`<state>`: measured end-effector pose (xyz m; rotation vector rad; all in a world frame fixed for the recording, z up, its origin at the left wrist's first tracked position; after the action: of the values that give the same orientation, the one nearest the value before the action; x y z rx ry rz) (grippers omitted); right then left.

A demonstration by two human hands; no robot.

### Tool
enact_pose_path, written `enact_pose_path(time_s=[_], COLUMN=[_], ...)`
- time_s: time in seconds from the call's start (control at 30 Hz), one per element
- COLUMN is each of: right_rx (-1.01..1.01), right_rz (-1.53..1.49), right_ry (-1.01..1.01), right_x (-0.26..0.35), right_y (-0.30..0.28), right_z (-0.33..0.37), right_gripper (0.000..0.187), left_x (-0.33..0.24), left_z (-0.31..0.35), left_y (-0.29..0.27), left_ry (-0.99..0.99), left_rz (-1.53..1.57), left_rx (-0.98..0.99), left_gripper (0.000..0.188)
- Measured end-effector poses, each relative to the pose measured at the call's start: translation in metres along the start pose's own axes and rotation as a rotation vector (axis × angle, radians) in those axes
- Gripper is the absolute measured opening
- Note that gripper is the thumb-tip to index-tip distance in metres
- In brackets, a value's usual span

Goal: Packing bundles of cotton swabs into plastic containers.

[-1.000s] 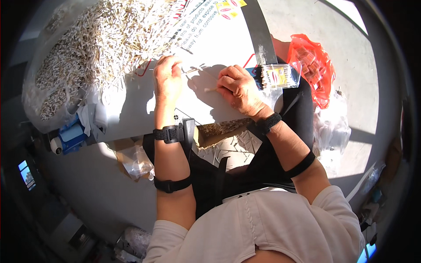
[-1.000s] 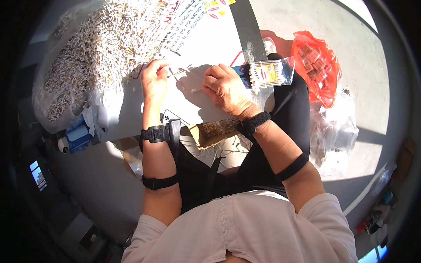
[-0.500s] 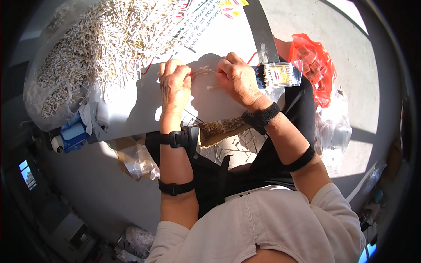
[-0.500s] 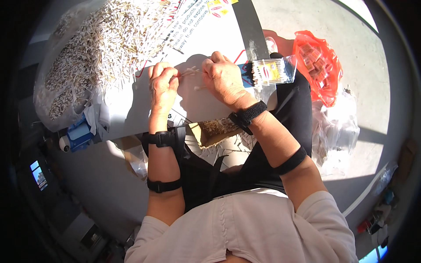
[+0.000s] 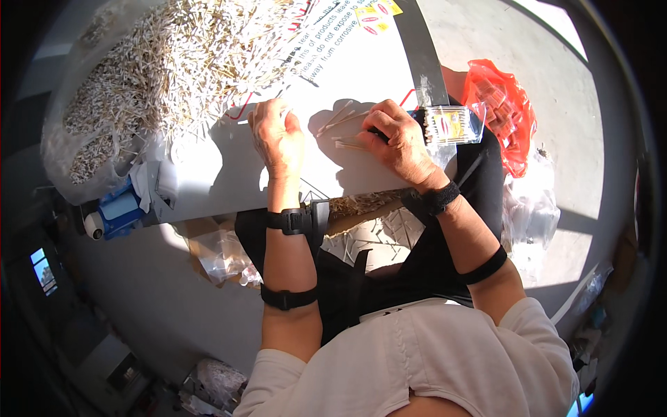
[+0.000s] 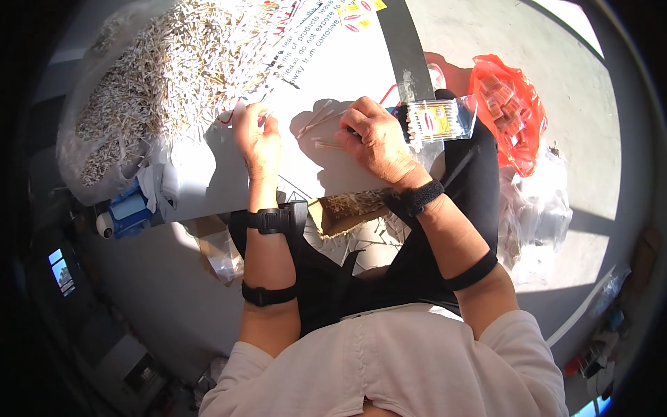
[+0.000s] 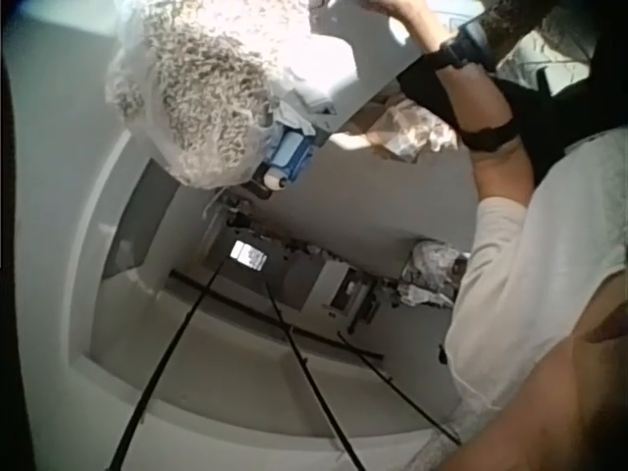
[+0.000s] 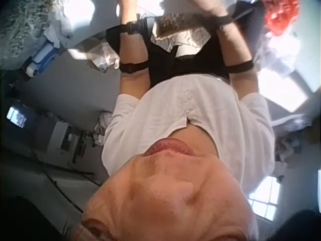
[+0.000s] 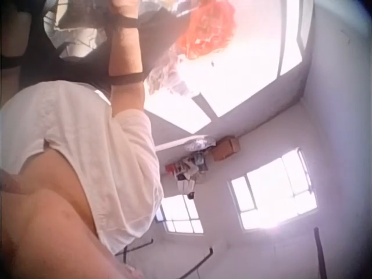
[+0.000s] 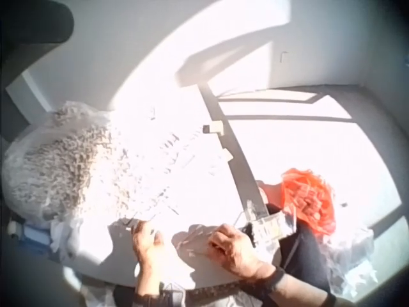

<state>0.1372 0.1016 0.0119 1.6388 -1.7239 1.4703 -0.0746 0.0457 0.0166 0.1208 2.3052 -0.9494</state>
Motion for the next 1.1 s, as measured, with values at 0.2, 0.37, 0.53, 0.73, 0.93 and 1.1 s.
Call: enact_pose_path(time_s=[0.2,0.37,0.53,0.73,0.93,1.1], right_rx=[-0.038,-0.051,-0.044,-0.034,-0.032,-0.032], right_rz=[-0.076,-0.046,-0.066,-0.027,-0.018,-0.013], right_ry=[0.01,-0.005,-0.011,-0.048,-0.041,-0.049], right_x=[0.002,-0.005,-0.001,0.002,-0.003,-0.001], right_y=[0.004,0.002,0.003,0.003,0.002,0.001], right_z=[0.001,0.004,0.003,0.001,0.003,0.002], right_gripper=[0.014,0.015,0.015,0.015,0.013,0.014], left_x=[0.046,-0.007,-0.014,-0.013,-0.034,-0.031], left_z=[-0.021,-0.009,-0.019,-0.056,-0.034,-0.01], left_y=[-0.009,0.011,0.016,0.029,0.045,0.028], left_ry=[0.105,0.245,0.176,0.404,0.338,0.172], left_rz=[-0.35,-0.084,0.058,-0.146,-0.113,-0.058], left_rx=[0.06,0.322,0.255,0.216,0.23,0.043], left_gripper=[0.019,0.018,0.022,0.018,0.016,0.022])
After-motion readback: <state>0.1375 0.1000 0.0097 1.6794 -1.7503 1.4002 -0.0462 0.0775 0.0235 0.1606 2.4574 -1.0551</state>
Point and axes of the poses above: each hand's wrist, its own z-axis away from the middle knuckle, its own y-axis out of the palm, x = y × z, the point moved 2 cm from there along -z, towards the middle knuckle, and after that the axes turned 13 degrees about -x, right-handed, at the moved point
